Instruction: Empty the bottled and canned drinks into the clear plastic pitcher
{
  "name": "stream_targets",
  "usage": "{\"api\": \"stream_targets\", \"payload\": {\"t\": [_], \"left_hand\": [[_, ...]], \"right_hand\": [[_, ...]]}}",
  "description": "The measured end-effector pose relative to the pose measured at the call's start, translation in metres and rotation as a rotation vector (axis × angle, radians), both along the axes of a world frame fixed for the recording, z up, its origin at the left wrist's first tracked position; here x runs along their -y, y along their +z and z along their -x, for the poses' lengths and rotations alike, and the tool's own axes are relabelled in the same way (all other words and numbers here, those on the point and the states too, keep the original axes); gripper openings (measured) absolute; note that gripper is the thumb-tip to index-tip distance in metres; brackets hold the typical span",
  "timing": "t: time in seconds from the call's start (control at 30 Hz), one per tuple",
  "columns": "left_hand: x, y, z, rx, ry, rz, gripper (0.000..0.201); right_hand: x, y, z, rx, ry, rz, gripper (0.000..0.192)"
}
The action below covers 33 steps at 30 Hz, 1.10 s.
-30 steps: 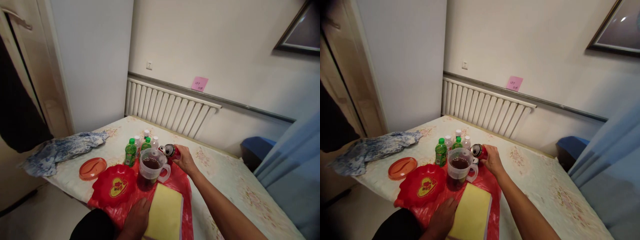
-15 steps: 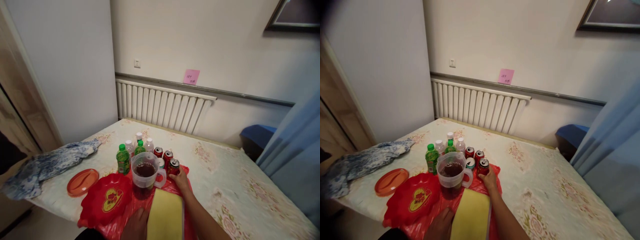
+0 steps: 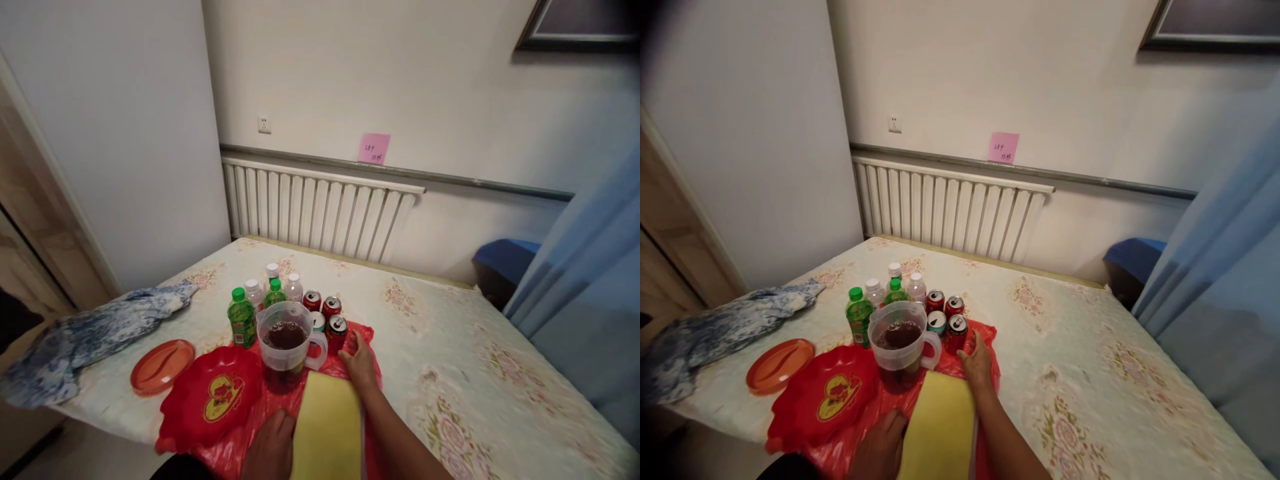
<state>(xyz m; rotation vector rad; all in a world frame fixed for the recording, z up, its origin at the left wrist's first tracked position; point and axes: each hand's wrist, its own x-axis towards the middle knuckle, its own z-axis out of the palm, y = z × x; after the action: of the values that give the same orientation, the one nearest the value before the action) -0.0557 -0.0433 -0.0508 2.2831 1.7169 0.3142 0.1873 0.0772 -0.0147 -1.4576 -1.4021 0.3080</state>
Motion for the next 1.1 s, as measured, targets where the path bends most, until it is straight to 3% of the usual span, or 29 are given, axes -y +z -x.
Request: {"api": "stream_targets", "payload": {"t": [0.1, 0.3, 0.47, 0.6, 0.7, 0.87, 1.1], "left_hand": [[0.002, 0.005, -0.001, 0.012, 0.004, -0.025, 0.027], [0.003, 0.017, -0.004, 0.006, -0.011, -0.079, 0.024], [0.002, 0.023, -0.002, -0.007, -0.023, -0.111, 0.025], [-0.003, 0.032, -0.014, -0.024, -0.042, -0.151, 0.032], [-0.003, 0.036, -0.043, -0.029, -0.155, -0.197, 0.045], [0.003, 0.026, -0.093, -0.063, -0.291, -0.173, 0.06], [0.006, 0.011, -0.094, -0.095, -0.297, -0.141, 0.061]], "right_hand": [[0.037, 0.0, -0.012, -0.07, -0.02, 0.051, 0.048], [0.142, 0.003, -0.016, -0.184, 0.041, 0.142, 0.028], [0.202, -0.026, -0.016, -0.055, 0.06, 0.046, 0.03], [0.219, -0.047, -0.023, 0.062, 0.046, -0.021, 0.034], [0.22, -0.048, -0.024, 0.121, 0.047, -0.062, 0.034], [0.219, -0.046, -0.024, 0.163, 0.059, -0.103, 0.033], [0.221, -0.047, -0.024, 0.147, 0.056, -0.096, 0.031]]}}
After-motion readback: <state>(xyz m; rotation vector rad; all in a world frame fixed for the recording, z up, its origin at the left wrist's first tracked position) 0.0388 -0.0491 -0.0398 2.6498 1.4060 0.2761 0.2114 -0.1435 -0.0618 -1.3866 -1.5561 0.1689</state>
